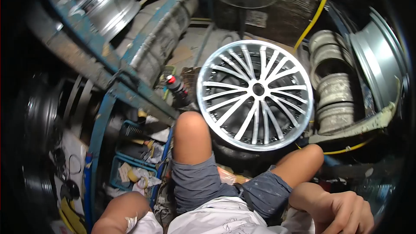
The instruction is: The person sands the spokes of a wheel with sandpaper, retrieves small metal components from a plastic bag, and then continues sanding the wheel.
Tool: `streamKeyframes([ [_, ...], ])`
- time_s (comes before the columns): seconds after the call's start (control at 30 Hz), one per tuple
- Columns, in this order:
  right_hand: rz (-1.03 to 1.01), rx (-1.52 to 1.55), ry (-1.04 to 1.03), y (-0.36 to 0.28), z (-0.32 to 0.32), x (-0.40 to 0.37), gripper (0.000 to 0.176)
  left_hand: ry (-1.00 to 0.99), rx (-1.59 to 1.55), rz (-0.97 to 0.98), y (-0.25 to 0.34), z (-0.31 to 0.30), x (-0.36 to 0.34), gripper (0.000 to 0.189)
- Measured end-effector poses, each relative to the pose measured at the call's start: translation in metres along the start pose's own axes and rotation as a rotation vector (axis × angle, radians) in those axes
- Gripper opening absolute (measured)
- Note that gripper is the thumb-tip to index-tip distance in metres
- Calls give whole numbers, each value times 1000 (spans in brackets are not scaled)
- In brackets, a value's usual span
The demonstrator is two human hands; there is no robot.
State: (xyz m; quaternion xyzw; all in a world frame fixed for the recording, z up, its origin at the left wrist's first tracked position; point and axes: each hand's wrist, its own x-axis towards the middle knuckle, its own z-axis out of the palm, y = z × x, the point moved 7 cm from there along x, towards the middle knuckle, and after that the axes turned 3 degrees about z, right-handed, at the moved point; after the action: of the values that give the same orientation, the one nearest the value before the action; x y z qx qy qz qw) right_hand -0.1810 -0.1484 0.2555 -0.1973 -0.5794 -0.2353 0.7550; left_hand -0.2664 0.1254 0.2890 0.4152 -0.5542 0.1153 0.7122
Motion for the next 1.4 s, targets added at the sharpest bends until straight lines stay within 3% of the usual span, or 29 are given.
streamKeyframes([
  [0.03,15,39,-11,7,1,0,41,-22,90,112,13,3,-9,49],
  [0.1,75,103,-22,20,3,0,41,82,324,-330,28,9,2,45],
  [0.13,106,134,-21,27,7,-2,42,132,890,15,40,23,-7,41],
  [0.17,98,164,-10,34,8,-2,41,90,890,-142,68,32,-13,41],
  [0.23,138,272,-37,45,11,-3,41,13,746,-146,98,51,-20,44],
  [0.27,160,331,-49,51,14,-4,40,-29,607,-6,96,54,-16,47],
  [0.3,151,327,-37,55,16,-6,37,-11,861,113,98,60,-15,51],
  [0.43,314,357,-121,67,16,-15,32,110,1210,-16,132,50,-7,48],
  [0.5,489,424,-198,67,12,-20,32,285,1356,14,166,17,-30,68],
  [0.53,575,444,-237,68,8,-24,32,458,1785,-147,188,-4,-51,60],
  [0.57,528,464,-365,68,3,-25,28,601,2176,-409,210,-24,-74,55],
  [0.6,578,632,-493,72,-7,-30,14,843,2187,-880,228,-51,-110,49],
  [0.63,623,799,-624,76,-22,-36,10,914,2118,-1328,242,-72,-146,53],
  [0.7,607,797,-747,77,-25,-33,10,529,2092,-1625,274,-94,-217,70],
  [0.73,597,794,-809,77,-27,-32,11,655,1871,-1716,282,-100,-238,76],
  [0.8,575,447,-658,68,-12,-22,23,705,1830,-1724,297,-109,-270,75],
  [0.9,651,218,-587,46,-39,-39,31,978,1621,-1680,298,-108,-273,71],
  [0.97,592,375,-648,68,-47,-36,10,1089,1588,-1483,301,-107,-268,68],
  [1.07,529,218,-428,77,-54,-56,10,1179,1518,-1273,293,-105,-244,70],
  [1.17,692,-243,-295,100,-29,-86,19,1022,1491,-999,263,-108,-207,77],
  [1.27,781,-369,-335,139,11,-108,37,789,1412,-704,198,-99,-167,82],
  [1.33,810,-290,-406,163,39,-116,44,661,1025,-508,141,-93,-161,89],
  [1.37,819,-257,-384,172,48,-120,42,796,789,-565,116,-98,-175,87],
  [1.4,763,-264,-324,177,58,-120,41,763,709,-567,82,-95,-172,85],
])
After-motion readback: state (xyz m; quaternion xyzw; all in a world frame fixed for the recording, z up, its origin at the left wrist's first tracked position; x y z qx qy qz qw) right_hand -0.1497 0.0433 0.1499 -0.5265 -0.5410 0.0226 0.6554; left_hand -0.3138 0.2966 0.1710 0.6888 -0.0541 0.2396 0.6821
